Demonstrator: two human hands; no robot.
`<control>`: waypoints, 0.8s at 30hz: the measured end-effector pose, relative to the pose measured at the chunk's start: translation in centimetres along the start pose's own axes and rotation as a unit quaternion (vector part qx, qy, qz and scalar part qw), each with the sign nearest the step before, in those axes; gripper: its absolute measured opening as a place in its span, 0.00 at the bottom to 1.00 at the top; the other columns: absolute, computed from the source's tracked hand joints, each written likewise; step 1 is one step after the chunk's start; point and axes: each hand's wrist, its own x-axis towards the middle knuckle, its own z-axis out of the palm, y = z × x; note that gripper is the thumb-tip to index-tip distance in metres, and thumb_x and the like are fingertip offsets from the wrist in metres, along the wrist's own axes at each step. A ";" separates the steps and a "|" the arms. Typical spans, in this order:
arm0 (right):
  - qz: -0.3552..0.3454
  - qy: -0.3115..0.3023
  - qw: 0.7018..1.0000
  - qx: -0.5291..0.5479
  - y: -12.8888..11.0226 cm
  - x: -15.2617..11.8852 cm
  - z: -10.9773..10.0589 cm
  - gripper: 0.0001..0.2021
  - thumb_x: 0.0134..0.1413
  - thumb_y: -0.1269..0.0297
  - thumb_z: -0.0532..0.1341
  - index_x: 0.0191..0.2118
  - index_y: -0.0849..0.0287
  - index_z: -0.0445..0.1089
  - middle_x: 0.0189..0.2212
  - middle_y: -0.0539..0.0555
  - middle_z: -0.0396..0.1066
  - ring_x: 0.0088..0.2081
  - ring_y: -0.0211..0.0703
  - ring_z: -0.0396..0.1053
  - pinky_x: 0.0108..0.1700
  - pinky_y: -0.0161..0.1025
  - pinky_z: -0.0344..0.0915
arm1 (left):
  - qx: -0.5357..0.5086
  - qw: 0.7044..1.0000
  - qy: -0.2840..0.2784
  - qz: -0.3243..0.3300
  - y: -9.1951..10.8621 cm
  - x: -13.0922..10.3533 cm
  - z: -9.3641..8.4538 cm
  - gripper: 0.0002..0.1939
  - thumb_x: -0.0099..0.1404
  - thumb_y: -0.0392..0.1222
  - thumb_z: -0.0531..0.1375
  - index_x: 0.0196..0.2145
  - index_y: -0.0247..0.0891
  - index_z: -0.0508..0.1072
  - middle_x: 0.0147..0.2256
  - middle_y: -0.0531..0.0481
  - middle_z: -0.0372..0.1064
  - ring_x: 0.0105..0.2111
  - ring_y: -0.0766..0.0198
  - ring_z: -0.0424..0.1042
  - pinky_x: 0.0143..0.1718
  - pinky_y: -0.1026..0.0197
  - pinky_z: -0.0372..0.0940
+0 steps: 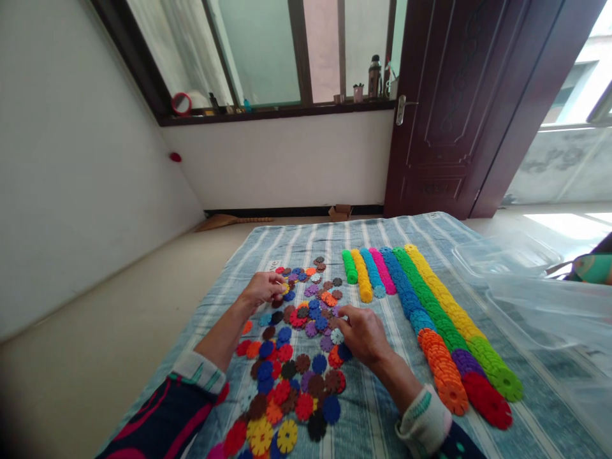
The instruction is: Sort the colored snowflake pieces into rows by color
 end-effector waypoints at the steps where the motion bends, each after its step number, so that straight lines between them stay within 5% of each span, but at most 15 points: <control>1: -0.006 -0.001 1.000 0.002 -0.1 0.0 0.1 0.11 0.54 0.60 0.56 0.34 0.55 0.76 0.22 0.50 0.72 0.27 0.40 0.68 0.31 0.34 0.54 | -0.005 1.000 0.003 -0.003 -0.3 0.0 -0.2 0.08 0.50 0.30 0.61 0.31 0.32 0.74 0.14 0.57 0.64 0.16 0.70 0.66 0.17 0.70 0.57; 7: -0.045 -0.012 0.999 0.029 -0.9 -0.3 0.9 0.12 0.56 0.59 0.55 0.31 0.56 0.74 0.19 0.48 0.66 0.24 0.37 0.62 0.29 0.33 0.52 | 0.009 0.999 0.047 -0.010 -1.4 0.9 -0.5 0.13 0.51 0.28 0.59 0.35 0.29 0.76 0.15 0.58 0.63 0.16 0.72 0.63 0.18 0.71 0.57; 10: -0.055 -0.020 0.998 0.037 -1.0 -0.5 1.2 0.13 0.57 0.60 0.54 0.27 0.57 0.72 0.19 0.47 0.65 0.24 0.36 0.62 0.29 0.33 0.52 | 0.029 0.999 0.019 0.000 -0.9 1.5 0.0 0.19 0.50 0.27 0.58 0.41 0.32 0.77 0.16 0.57 0.64 0.17 0.72 0.64 0.20 0.70 0.59; 16: -0.049 -0.026 0.997 0.045 -0.5 -0.7 1.3 0.12 0.56 0.60 0.55 0.30 0.57 0.74 0.20 0.48 0.69 0.24 0.37 0.64 0.29 0.33 0.53 | 0.105 0.993 -0.045 -0.026 -0.8 2.4 -0.9 0.09 0.44 0.25 0.58 0.23 0.31 0.77 0.11 0.56 0.59 0.13 0.70 0.59 0.17 0.67 0.54; 20: -0.051 -0.026 0.997 0.044 -0.9 -0.6 1.3 0.12 0.56 0.61 0.55 0.30 0.58 0.74 0.20 0.49 0.69 0.24 0.37 0.65 0.29 0.32 0.53 | 0.141 0.989 -0.012 -0.042 -1.3 3.3 -2.2 0.08 0.45 0.27 0.59 0.23 0.32 0.76 0.12 0.55 0.61 0.15 0.68 0.63 0.19 0.67 0.56; 24: -0.062 -0.029 0.997 0.031 -2.0 -0.2 1.3 0.11 0.55 0.63 0.56 0.31 0.57 0.75 0.22 0.49 0.71 0.25 0.37 0.66 0.29 0.32 0.54 | 0.149 0.987 0.036 -0.046 -1.4 4.6 -1.4 0.10 0.50 0.31 0.59 0.31 0.34 0.77 0.15 0.54 0.65 0.18 0.68 0.67 0.20 0.68 0.57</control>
